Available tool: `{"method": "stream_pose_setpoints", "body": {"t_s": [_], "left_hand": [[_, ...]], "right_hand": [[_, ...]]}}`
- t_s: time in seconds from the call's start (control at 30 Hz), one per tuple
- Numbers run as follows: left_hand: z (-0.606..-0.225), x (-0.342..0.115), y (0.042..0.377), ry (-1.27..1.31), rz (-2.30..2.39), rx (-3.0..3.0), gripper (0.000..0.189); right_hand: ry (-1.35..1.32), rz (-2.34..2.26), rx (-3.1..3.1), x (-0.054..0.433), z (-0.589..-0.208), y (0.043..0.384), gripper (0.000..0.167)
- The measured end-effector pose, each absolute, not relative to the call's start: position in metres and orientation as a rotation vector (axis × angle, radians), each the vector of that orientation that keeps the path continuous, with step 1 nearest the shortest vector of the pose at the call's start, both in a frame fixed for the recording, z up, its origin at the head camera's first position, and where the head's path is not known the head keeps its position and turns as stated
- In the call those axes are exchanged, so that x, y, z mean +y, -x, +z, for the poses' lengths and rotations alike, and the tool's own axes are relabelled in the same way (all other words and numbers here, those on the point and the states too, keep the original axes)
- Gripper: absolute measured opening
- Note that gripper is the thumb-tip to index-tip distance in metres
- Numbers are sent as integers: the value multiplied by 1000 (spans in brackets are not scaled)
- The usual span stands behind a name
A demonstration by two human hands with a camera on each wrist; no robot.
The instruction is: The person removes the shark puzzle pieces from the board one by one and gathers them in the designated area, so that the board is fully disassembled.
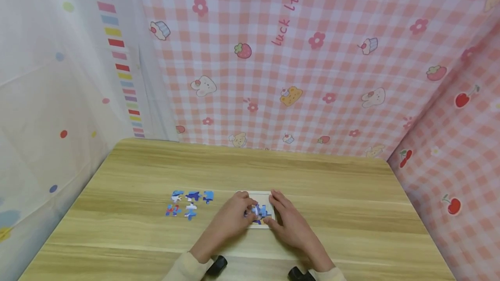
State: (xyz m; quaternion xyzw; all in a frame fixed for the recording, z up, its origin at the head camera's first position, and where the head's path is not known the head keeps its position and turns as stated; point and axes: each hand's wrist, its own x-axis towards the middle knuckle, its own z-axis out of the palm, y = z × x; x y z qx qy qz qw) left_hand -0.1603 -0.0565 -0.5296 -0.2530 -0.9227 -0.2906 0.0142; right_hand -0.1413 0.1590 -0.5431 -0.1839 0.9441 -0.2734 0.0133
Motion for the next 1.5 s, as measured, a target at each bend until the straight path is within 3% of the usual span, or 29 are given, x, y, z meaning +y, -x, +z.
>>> {"method": "stream_pose_setpoints", "body": {"t_s": [0.43,1.1,1.5], "left_hand": [[-526,-83,152,721,-1139,-2854,34],[-523,-121,150,625,-1160,-2715,23],[-525,-111,152,451,-1139,-2893,24]], "right_hand": [[551,-858,2941,158,-544,141,66],[556,-860,2930,158,-544,141,66],[542,-865,2919,157,-541,141,66]]}}
